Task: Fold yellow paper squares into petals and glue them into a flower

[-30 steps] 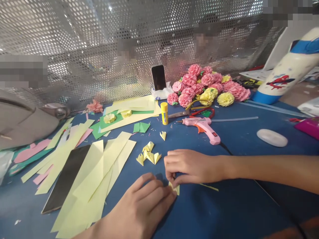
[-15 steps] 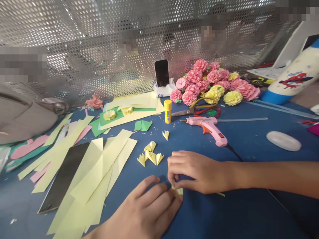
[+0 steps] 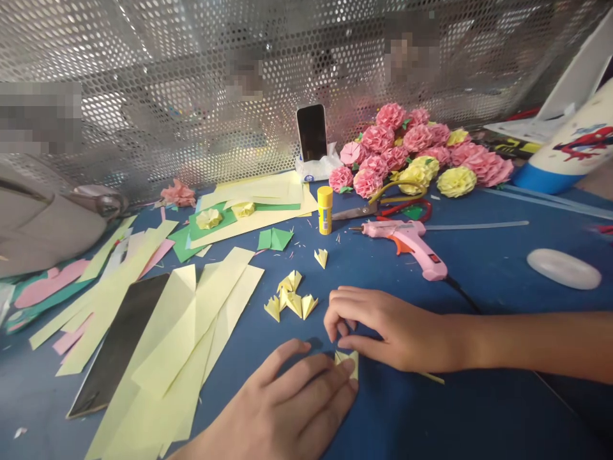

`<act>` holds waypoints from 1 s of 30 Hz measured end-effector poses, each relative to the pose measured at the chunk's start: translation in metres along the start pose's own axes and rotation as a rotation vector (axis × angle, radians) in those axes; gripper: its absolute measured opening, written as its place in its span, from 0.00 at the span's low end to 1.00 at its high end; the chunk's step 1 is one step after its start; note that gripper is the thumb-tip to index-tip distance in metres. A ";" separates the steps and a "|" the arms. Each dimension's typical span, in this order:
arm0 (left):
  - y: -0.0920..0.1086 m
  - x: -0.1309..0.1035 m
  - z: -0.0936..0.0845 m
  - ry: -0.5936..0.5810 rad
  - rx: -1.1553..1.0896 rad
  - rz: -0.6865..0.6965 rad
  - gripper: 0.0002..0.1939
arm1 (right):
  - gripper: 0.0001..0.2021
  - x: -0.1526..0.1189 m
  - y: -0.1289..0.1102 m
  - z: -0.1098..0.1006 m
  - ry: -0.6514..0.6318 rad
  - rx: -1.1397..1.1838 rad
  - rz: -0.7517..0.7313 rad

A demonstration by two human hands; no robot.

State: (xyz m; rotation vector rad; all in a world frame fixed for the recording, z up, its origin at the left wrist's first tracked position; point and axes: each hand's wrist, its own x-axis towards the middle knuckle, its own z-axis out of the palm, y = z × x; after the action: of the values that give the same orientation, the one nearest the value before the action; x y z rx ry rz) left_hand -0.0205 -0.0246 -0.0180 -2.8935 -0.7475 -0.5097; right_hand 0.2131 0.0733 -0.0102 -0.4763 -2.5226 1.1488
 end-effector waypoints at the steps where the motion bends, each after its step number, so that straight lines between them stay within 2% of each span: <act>1: -0.001 0.001 -0.001 -0.007 -0.011 0.001 0.22 | 0.06 0.000 -0.001 -0.001 0.008 0.020 0.006; 7: -0.005 0.008 -0.009 0.032 -0.049 0.013 0.16 | 0.06 0.001 -0.005 -0.005 -0.003 0.060 0.002; 12: -0.003 0.013 -0.008 0.033 -0.032 -0.138 0.15 | 0.08 0.001 -0.006 -0.005 0.011 0.095 -0.031; 14: -0.002 0.016 -0.008 0.059 -0.039 -0.156 0.16 | 0.08 0.001 -0.006 -0.005 0.007 0.094 -0.030; 20: -0.002 0.023 -0.007 0.125 -0.009 -0.185 0.17 | 0.04 -0.001 0.000 0.000 0.027 -0.056 -0.053; 23: -0.002 0.019 -0.008 0.161 0.001 -0.228 0.15 | 0.11 -0.003 0.001 0.003 0.037 -0.130 -0.046; 25: -0.003 0.016 -0.011 0.087 0.003 -0.191 0.16 | 0.13 -0.003 0.001 0.002 0.037 -0.132 -0.042; 28: -0.005 0.013 -0.013 0.071 0.044 -0.156 0.18 | 0.15 -0.001 0.001 0.000 0.009 -0.088 -0.022; 30: -0.005 0.013 -0.012 0.056 0.032 -0.150 0.19 | 0.12 0.000 0.002 -0.001 -0.010 -0.033 -0.019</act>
State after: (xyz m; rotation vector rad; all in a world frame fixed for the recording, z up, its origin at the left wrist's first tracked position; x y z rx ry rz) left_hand -0.0164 -0.0166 -0.0018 -2.7950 -0.9597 -0.5866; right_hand 0.2142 0.0753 -0.0108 -0.4551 -2.5523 1.1068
